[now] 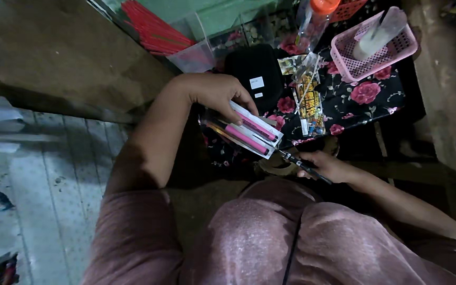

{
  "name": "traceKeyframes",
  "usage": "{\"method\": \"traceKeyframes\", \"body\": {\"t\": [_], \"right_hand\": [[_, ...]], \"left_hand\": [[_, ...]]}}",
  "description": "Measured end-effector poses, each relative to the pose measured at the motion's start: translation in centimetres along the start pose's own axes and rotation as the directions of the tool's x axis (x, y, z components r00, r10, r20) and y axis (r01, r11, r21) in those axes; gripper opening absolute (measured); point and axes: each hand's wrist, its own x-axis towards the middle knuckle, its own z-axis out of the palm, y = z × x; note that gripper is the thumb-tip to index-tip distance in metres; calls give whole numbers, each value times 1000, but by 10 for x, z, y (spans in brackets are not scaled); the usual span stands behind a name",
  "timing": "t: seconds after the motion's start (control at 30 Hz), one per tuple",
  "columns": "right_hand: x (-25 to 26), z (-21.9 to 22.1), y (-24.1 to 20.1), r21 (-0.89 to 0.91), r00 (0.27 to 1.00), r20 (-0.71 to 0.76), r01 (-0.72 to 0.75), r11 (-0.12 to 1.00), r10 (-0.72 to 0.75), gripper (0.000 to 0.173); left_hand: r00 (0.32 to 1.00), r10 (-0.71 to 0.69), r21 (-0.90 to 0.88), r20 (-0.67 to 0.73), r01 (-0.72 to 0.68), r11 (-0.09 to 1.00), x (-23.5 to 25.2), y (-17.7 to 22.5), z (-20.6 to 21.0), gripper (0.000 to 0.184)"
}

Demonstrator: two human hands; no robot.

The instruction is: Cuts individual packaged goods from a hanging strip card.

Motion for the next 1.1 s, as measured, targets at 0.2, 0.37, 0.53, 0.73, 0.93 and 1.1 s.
{"method": "traceKeyframes", "body": {"t": [0.2,0.37,0.53,0.73,0.93,1.1], "right_hand": [[-2,4,10,65,998,-49,-46,997,50,34],[0,13,18,130,998,-34,-45,990,50,37],[8,17,16,199,999,-19,-33,979,37,48],[17,21,16,180,999,-18,-43,983,47,53],[21,25,14,160,997,-40,-54,986,61,45],[28,32,16,227,997,-56,-29,973,43,48]], "left_hand": [[852,96,-261,-515,-263,929,-28,-70,33,73],[772,118,-518,-625,-523,677,-17,-89,81,36],[723,164,-426,-671,-557,713,-5,-85,86,36],[717,160,-345,-678,-503,792,-7,-79,85,15],[734,136,-340,-666,-460,820,-5,-86,82,17],[747,104,-381,-656,-447,809,2,-87,86,18]]}}
